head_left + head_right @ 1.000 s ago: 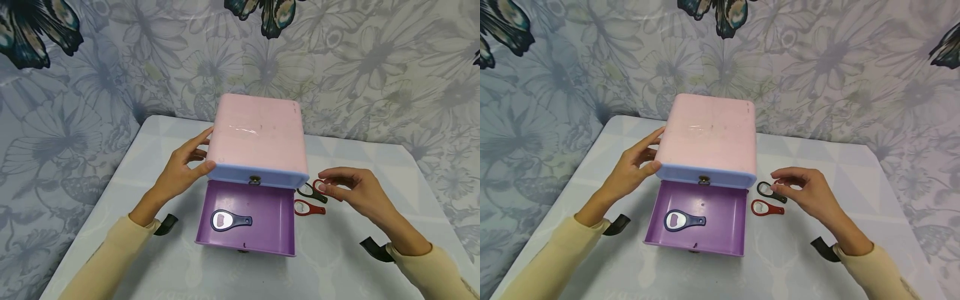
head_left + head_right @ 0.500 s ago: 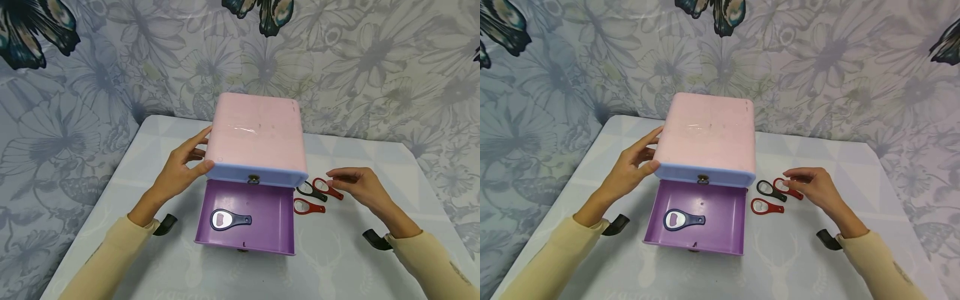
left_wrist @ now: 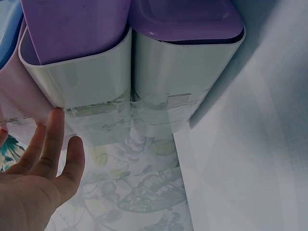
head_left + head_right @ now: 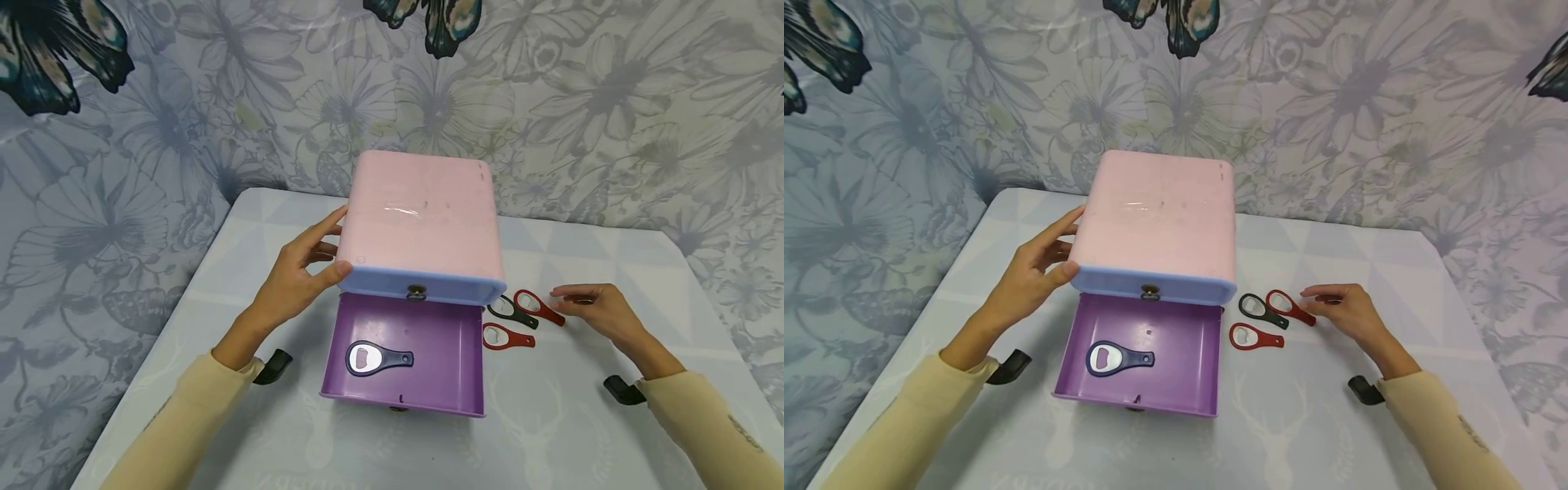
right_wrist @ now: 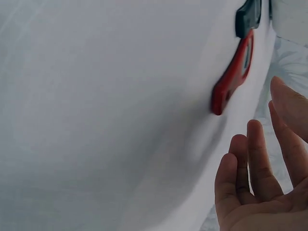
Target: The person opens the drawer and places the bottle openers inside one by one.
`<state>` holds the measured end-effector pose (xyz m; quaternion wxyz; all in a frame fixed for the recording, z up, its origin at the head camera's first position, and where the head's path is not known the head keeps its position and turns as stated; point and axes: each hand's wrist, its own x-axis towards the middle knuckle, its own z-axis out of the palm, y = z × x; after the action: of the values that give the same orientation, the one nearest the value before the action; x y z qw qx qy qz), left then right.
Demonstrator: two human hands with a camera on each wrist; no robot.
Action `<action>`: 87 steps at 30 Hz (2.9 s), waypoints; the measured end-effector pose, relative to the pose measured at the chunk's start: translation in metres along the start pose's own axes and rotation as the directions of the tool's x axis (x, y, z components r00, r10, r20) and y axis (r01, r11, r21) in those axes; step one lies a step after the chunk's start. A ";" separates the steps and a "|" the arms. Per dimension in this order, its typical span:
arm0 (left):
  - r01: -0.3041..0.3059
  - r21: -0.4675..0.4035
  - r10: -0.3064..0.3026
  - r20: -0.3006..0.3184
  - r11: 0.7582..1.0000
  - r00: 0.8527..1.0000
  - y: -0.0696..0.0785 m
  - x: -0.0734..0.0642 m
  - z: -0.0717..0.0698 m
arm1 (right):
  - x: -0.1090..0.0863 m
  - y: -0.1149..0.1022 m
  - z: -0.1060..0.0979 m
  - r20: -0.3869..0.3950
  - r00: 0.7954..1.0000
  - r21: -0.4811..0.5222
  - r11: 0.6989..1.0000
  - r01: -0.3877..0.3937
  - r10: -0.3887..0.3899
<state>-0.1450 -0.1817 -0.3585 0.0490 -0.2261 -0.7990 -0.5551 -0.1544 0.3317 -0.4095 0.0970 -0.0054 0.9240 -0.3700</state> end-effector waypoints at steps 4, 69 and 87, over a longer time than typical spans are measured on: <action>-0.005 0.003 0.005 0.004 1.000 1.000 0.001 0.001 0.000 | 0.002 0.012 0.002 0.008 1.000 -0.022 1.000 -0.013 0.013; 0.005 0.010 -0.005 0.010 1.000 1.000 -0.001 0.002 -0.001 | -0.027 -0.045 -0.001 -0.019 0.914 -0.088 0.911 0.402 -0.405; 0.007 0.016 -0.007 0.005 1.000 1.000 -0.001 0.002 -0.001 | -0.058 -0.107 0.004 0.162 0.757 0.131 0.774 0.620 -0.633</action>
<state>-0.1469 -0.1822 -0.3584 0.0468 -0.2244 -0.8042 -0.5484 -0.1033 0.2556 -0.3287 0.0586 -0.3473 0.8412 -0.4104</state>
